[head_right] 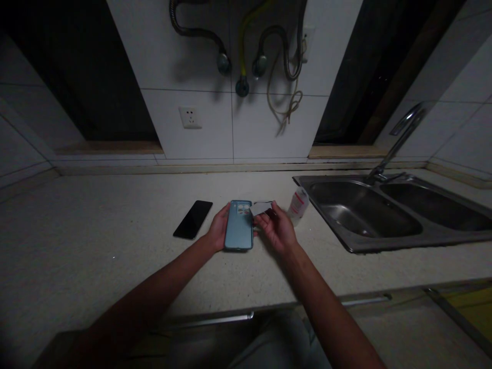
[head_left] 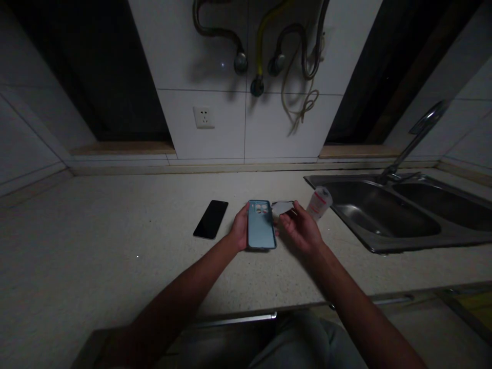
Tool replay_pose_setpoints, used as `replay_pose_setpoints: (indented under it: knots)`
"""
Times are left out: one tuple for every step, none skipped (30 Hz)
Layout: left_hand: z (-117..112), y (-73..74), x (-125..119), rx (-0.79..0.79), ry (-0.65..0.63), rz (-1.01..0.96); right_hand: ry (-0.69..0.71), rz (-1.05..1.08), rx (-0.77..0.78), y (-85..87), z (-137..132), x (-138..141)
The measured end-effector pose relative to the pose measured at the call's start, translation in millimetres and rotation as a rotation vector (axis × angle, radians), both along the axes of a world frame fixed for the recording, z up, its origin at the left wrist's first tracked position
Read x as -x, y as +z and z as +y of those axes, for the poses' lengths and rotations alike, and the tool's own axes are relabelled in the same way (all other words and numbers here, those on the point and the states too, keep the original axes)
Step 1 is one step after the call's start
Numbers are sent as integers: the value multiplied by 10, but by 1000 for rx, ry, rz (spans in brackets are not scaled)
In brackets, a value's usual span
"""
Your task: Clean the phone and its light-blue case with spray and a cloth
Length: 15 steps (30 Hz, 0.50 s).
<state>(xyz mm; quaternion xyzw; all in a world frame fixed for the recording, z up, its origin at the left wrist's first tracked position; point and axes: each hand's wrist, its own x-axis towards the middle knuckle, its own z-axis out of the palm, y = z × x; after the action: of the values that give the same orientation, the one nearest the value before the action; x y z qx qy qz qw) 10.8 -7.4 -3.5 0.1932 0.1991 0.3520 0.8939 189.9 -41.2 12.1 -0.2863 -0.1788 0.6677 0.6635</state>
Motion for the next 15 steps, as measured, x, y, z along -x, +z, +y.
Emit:
replay_pose_setpoints:
  knots:
    - [0,-9,-3,-2,0,-5,23,-40,53,-11,-1,2]
    - [1,-20,-4,-3,-2,-10,31,-93,100,-19,-7,4]
    - [4,-33,-4,-3,-7,-13,21,-157,127,-23,-16,7]
    - [8,-46,-3,-1,-11,-14,-3,-232,126,-23,-30,11]
    - [11,-59,-3,5,-14,-14,-29,-321,96,-23,-47,16]
    - [15,-69,-5,11,-14,-16,-55,-423,43,-21,-67,21]
    - [17,-76,-8,16,-13,-14,-75,-542,-28,-21,-89,25]
    - [18,-78,-14,22,-12,-4,-91,-678,-107,-21,-111,28]
    - [17,-76,-21,27,-9,12,-103,-827,-187,-21,-132,30]
    - [16,-71,-31,31,-4,31,-114,-975,-269,-19,-152,30]
    - [15,-63,-41,36,1,50,-119,-1109,-353,-15,-169,31]
    - [13,-54,-52,43,6,64,-112,-1217,-429,-5,-183,32]
    - [12,-45,-64,51,8,68,-96,-1285,-485,10,-194,36]
    - [10,-37,-74,57,2,64,-86,-1300,-514,31,-201,45]
    - [9,-32,-84,58,-12,56,-100,-1251,-515,57,-206,58]
